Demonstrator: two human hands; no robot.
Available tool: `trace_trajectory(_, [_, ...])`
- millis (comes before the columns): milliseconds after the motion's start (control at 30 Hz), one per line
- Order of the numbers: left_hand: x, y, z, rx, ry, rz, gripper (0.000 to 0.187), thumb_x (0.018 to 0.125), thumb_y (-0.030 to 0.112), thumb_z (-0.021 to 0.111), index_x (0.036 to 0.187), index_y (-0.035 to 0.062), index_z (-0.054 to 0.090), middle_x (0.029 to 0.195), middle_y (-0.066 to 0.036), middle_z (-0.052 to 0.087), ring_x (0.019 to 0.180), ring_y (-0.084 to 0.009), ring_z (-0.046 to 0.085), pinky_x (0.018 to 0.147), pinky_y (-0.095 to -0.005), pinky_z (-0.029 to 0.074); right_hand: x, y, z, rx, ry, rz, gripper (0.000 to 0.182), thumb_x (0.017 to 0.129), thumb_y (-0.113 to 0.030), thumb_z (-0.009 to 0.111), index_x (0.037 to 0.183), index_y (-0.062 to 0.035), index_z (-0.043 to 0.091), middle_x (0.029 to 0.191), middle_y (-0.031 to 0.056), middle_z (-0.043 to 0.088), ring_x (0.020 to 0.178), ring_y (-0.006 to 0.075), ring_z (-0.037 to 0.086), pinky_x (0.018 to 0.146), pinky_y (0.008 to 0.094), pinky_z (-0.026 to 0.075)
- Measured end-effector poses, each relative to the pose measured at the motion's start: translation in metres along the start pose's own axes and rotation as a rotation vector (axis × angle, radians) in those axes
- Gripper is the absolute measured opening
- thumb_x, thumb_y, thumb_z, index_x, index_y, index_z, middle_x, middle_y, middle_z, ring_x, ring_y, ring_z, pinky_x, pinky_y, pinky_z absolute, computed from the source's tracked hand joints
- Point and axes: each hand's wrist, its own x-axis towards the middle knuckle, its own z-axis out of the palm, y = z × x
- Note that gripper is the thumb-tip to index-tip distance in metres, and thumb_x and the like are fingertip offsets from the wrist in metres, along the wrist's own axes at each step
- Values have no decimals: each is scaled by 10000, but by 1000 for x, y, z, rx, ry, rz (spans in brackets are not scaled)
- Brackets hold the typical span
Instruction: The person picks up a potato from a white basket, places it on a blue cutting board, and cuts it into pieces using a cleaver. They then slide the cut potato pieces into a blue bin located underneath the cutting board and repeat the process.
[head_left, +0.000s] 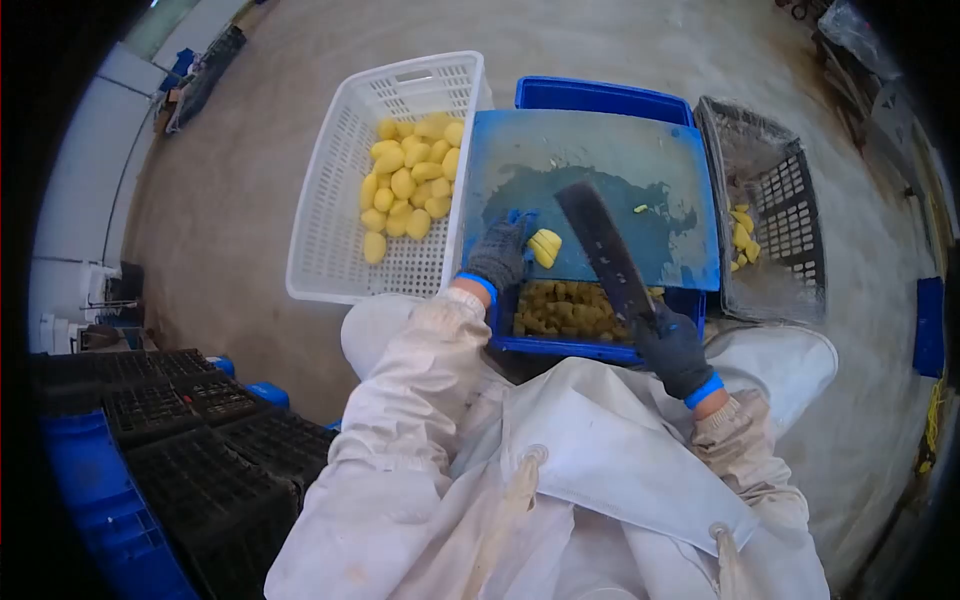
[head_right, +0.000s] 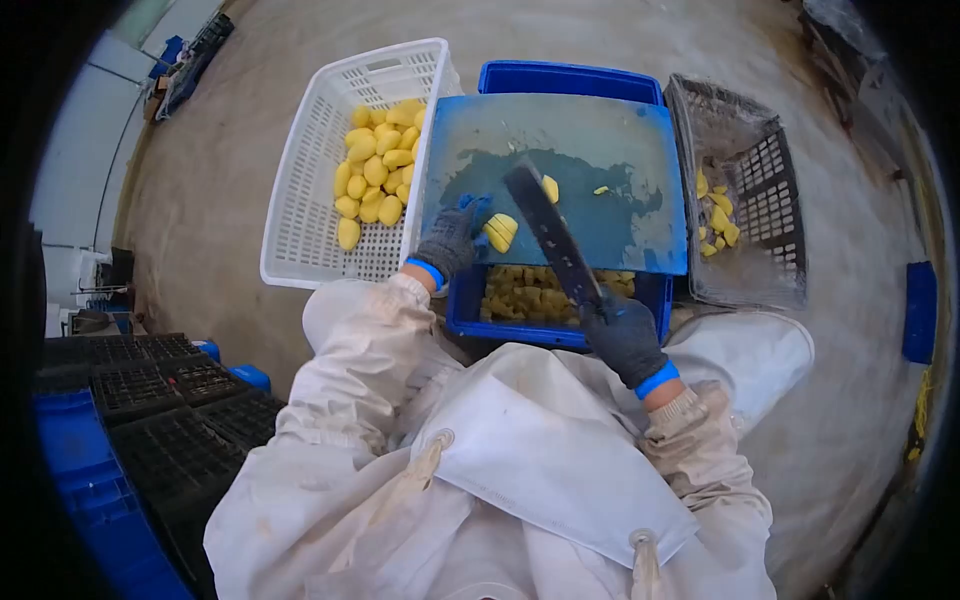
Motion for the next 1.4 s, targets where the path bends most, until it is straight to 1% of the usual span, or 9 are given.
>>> trace_trajectory(100, [21,7,-19,3,-160,173,565,717,145,615,1263,134,471,1154,-181,503,1034,-375,519,896,-443,431,-10,18,-2,205,136,22,260,822,-241,614,991,-44,617,715,186,615,592,307,598,556,386,454])
trace_trajectory(267, [30,37,-6,107,-413,-52,428,721,216,643,1121,93,552,1092,-191,551,1007,-353,544,877,-436,438,-24,15,-3,416,91,291,257,832,-260,595,944,-30,609,744,193,626,652,328,615,579,398,468])
trace_trajectory(400, [9,60,29,-1,14,-197,403,749,272,658,1078,60,561,990,-202,586,968,-372,560,833,-447,456,-23,13,16,105,93,94,223,839,-271,565,848,-48,570,643,158,600,583,353,596,543,450,457])
trace_trajectory(867, [6,52,16,-110,-90,-246,387,755,221,653,1106,79,575,1045,-182,578,986,-362,557,849,-438,452,7,-1,51,-362,-70,54,196,843,-221,488,902,-46,552,672,179,614,641,369,617,577,481,473])
trace_trajectory(1033, [19,54,21,78,-25,-155,476,718,208,656,1155,80,519,1143,-190,522,1081,-371,496,878,-458,433,-14,-4,18,4,6,147,212,854,-236,501,902,-46,582,750,181,636,695,380,610,610,456,480])
trace_trajectory(1100, [32,72,11,61,-333,-56,552,689,207,661,1188,59,477,1234,-221,462,1152,-390,443,912,-458,420,-30,18,9,24,63,77,196,846,-210,535,914,-36,595,756,174,637,673,353,612,602,426,482])
trace_trajectory(1267, [21,121,43,33,-385,206,594,711,249,651,1238,55,458,1239,-224,465,1127,-392,461,942,-460,401,-37,51,-11,396,293,403,200,847,-158,567,976,-8,596,713,161,623,599,250,609,549,359,469])
trace_trajectory(1333, [30,146,14,-35,-687,168,572,761,292,628,1266,88,453,1263,-198,460,1110,-386,485,941,-468,402,-35,49,-16,512,320,406,209,851,-158,566,992,-6,592,706,147,619,587,223,602,540,347,467])
trace_trajectory(1400, [49,139,17,27,-419,73,554,783,306,615,1273,105,453,1276,-197,455,1115,-383,488,929,-474,409,-33,46,-15,630,347,412,218,856,-158,565,1008,-3,588,699,133,616,574,197,595,530,335,465])
